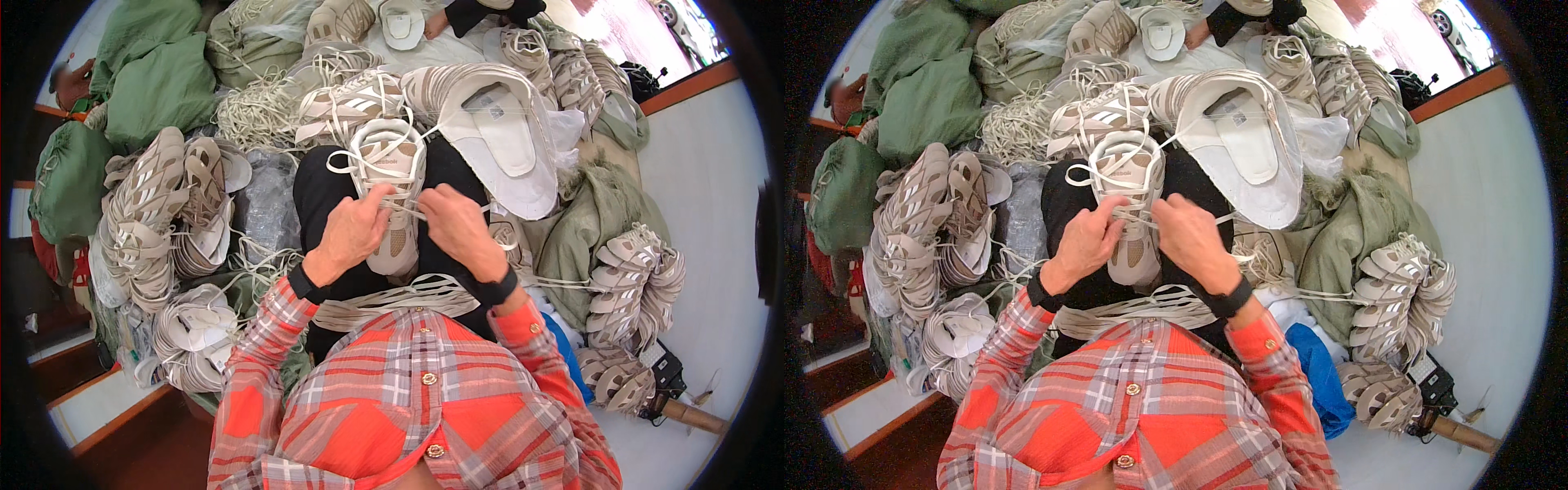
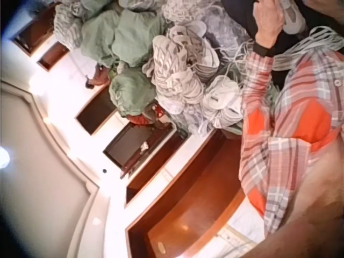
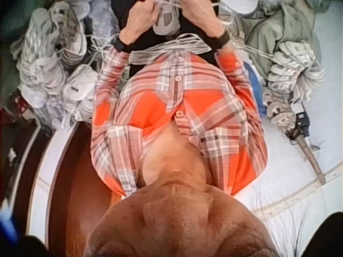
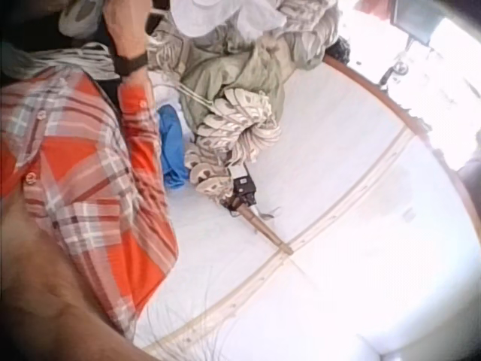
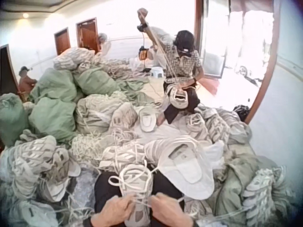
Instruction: Lacing white athletic shoe components and securing them with long cords in a factory setting.
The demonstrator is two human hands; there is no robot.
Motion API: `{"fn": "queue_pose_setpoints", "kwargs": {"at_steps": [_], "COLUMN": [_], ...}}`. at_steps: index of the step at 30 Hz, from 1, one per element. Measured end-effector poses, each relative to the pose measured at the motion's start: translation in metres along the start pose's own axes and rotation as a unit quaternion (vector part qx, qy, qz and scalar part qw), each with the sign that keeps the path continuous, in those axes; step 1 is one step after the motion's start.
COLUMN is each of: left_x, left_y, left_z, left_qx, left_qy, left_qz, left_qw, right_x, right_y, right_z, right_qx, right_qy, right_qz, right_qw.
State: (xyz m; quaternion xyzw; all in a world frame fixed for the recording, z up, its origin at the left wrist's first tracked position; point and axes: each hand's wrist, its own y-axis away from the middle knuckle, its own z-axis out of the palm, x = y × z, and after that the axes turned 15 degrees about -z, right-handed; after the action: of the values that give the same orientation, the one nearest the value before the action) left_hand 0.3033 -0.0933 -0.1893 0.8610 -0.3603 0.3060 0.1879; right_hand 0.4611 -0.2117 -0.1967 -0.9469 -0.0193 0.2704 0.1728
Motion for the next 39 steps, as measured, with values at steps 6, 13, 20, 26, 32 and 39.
{"fn": "queue_pose_setpoints", "kwargs": {"at_steps": [6, 13, 20, 26, 32, 39], "left_x": [0.013, 0.007, 0.001, 0.005, 0.001, 0.010], "left_y": [-0.004, -0.015, -0.026, -0.050, -0.069, -0.073], "left_z": [-0.005, -0.006, -0.034, -0.041, -0.019, -0.017], "left_qx": [-0.044, -0.146, -0.320, -0.350, -0.262, -0.209], "left_qy": [-0.063, 0.041, 0.001, -0.123, -0.104, -0.180], "left_qz": [-0.010, -0.062, -0.050, 0.036, 0.077, 0.136], "left_qw": [0.997, 0.986, 0.946, 0.928, 0.956, 0.952], "right_x": [0.001, -0.005, 0.016, -0.003, -0.012, -0.012], "right_y": [-0.003, -0.019, -0.001, -0.004, -0.005, 0.000], "right_z": [0.013, 0.020, 0.022, 0.035, 0.027, 0.032], "right_qx": [-0.018, -0.054, 0.009, 0.036, -0.017, 0.014], "right_qy": [0.024, 0.061, -0.287, -0.097, -0.013, 0.004], "right_qz": [0.048, 0.017, 0.242, 0.162, 0.143, 0.080], "right_qw": [0.998, 0.997, 0.927, 0.981, 0.989, 0.997]}}
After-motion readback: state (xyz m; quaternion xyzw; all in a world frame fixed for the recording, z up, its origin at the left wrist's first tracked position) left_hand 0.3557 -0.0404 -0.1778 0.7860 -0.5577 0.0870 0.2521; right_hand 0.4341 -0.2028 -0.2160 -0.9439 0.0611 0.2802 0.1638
